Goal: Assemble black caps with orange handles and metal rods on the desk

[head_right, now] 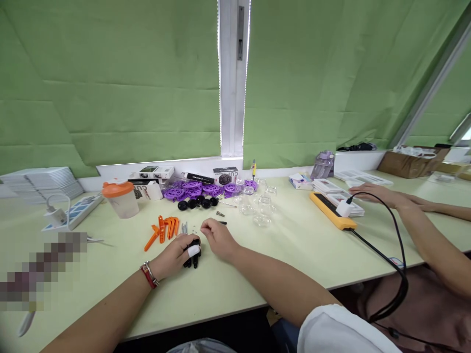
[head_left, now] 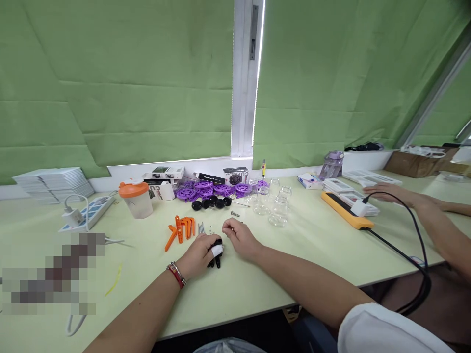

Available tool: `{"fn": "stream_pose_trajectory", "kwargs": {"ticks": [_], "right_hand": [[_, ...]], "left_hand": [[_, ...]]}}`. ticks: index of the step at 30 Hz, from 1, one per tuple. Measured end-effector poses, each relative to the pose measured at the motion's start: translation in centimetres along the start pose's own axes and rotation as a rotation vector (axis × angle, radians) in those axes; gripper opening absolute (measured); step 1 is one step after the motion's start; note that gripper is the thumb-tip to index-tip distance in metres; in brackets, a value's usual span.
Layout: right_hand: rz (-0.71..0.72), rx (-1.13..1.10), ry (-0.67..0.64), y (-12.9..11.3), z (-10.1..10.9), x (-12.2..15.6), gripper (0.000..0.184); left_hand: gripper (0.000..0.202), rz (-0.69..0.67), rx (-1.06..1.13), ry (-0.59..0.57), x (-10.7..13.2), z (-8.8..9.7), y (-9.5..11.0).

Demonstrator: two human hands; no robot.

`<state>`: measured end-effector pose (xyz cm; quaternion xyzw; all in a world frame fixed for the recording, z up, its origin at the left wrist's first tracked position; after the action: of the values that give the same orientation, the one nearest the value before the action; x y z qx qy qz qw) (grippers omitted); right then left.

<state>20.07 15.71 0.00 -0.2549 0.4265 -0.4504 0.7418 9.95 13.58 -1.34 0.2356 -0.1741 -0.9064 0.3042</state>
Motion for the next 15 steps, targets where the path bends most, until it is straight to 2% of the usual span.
{"fn": "stream_pose_trajectory", "kwargs": {"ticks": [4,15], "right_hand": [[0.013,-0.026,-0.014,-0.7,-0.8,1.8,0.011],[0.148,0.038,-0.031,-2.0,-1.2,2.1,0.011]], "left_hand": [[0.023,-0.015,-0.011,0.011,-0.1,0.1,0.1],[0.028,-0.033,-0.001,0.007,0.0,-0.3,-0.4]]}}
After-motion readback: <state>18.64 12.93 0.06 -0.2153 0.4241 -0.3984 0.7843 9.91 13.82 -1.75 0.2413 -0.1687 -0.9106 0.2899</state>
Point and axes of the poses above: each hand's wrist, its own x-axis away from the middle knuckle, its own z-axis out of the back of the hand, y = z × x, the point moved 9 cm from there along -x, towards the middle knuckle, and after that the axes turned 10 degrees about -z, right-handed, at the moved point
